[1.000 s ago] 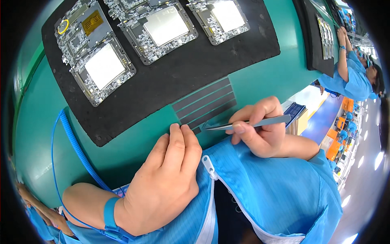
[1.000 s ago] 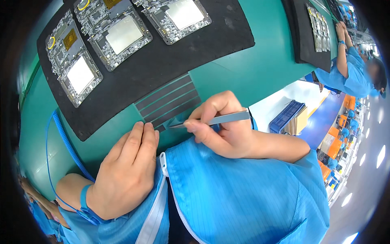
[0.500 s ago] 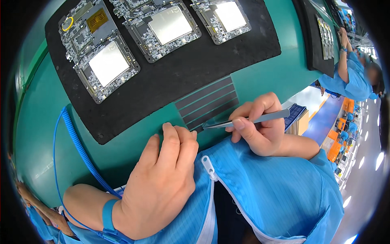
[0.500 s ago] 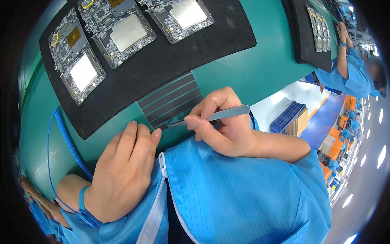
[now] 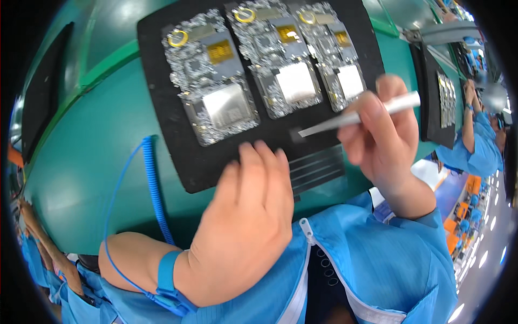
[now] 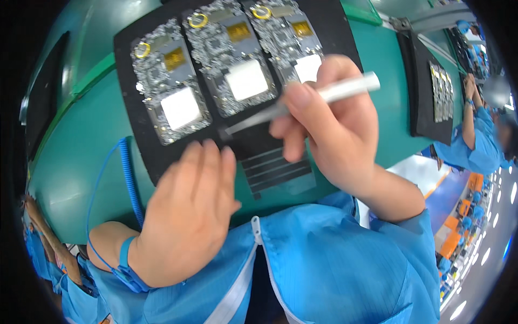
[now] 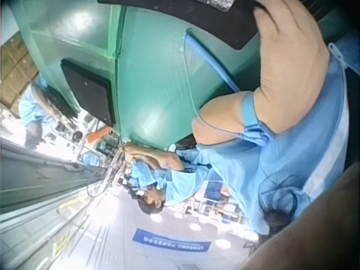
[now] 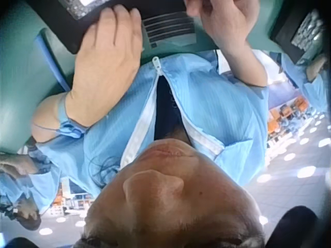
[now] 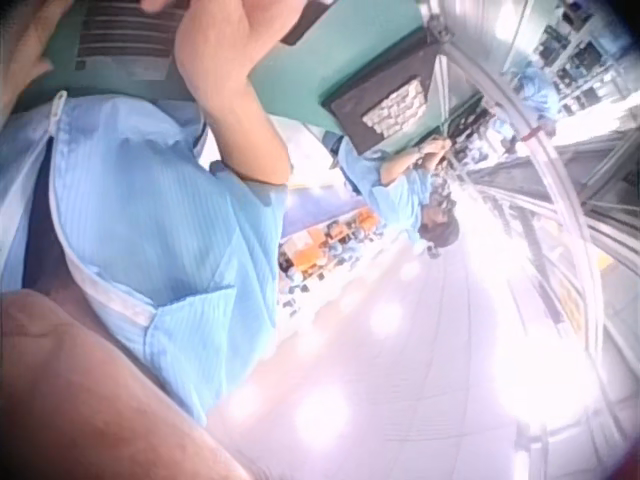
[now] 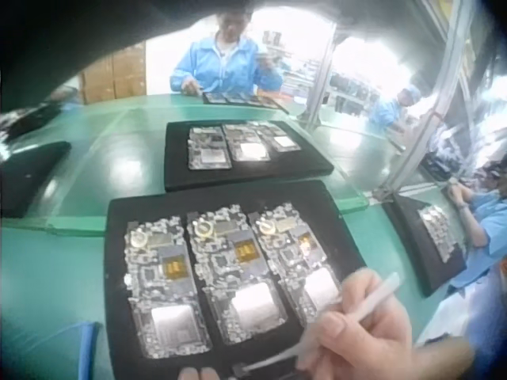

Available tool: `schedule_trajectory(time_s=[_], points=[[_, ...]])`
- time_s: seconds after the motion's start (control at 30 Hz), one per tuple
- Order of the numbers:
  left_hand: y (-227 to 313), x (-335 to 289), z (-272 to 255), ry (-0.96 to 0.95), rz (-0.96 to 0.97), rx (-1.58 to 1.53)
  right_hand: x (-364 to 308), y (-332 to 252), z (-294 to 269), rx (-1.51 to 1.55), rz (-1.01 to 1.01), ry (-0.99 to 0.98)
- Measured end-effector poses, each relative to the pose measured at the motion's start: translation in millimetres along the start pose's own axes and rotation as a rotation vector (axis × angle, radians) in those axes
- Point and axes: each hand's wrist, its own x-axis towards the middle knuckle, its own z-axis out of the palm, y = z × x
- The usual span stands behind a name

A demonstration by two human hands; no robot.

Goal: The person uses tweezers to pick up small rectangular components from a black tray and places them onto specific locations on multiple circuit boards. The person works on several boards sequentially, applying the components with precision.

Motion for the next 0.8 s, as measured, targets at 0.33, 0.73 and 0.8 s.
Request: schedule_trajectory(time_s=[0.33,0.73,0.8], points=[[-8.1,16.3,19.3,-0.02,-0.436,0.214,63.9,38.9,52.2,-0.069,-0.02,-0.124],[-10.8,15.5,25.0,-0.003,-0.411,0.22,60.4,49.3,57.2,-0.176,-0.133,-0.172],[-11.5,15.1,24.2,-0.005,-0.407,0.223,60.6,50.1,57.6,-0.179,-0.143,-0.172]])
